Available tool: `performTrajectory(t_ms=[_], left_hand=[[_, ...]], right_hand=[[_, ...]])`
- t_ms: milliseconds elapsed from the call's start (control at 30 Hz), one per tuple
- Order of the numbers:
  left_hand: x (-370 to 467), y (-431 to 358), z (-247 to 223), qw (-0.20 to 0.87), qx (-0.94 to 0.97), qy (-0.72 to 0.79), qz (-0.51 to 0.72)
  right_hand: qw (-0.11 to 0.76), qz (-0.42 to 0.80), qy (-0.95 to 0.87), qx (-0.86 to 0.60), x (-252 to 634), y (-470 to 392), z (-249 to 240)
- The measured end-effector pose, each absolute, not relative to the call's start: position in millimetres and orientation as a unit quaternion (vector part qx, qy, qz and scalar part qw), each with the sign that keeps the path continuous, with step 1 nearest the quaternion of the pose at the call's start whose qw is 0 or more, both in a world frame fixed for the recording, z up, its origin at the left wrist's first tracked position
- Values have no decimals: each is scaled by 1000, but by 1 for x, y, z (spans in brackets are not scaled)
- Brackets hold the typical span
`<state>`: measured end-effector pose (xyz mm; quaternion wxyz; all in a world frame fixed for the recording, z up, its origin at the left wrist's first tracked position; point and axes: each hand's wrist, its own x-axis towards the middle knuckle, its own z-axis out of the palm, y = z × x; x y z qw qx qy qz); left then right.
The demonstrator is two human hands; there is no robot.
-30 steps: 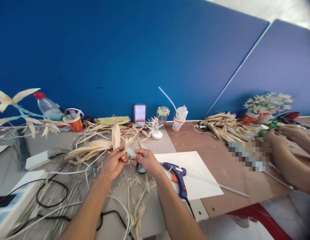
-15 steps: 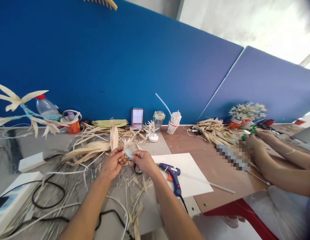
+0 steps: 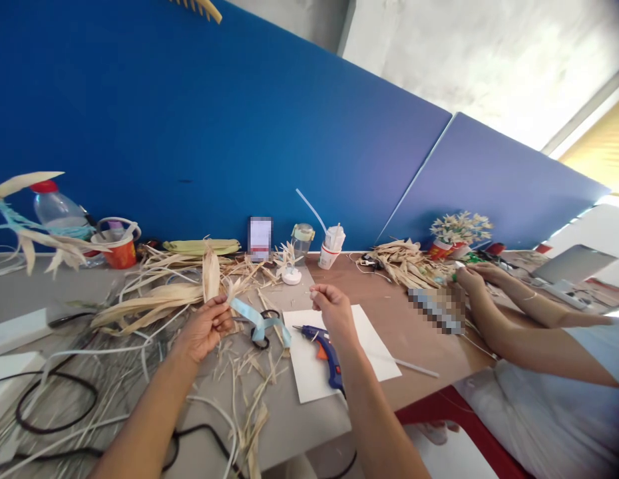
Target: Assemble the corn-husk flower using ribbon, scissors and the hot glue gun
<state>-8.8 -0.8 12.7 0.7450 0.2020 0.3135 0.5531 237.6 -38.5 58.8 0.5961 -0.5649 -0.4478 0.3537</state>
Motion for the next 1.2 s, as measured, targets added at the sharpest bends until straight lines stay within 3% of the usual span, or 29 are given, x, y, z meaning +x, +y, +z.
performTrajectory(t_ms=[700, 933, 1200], left_hand=[[-19, 4, 11, 751, 196, 297, 556], [-16, 3, 5, 754, 209, 307, 542], [-13, 3, 2, 764, 214, 308, 525]], right_hand=[[481, 386, -520, -591, 204, -19, 47], [428, 290, -588, -622, 214, 4, 51], [360, 297, -593, -656, 216, 34, 40]])
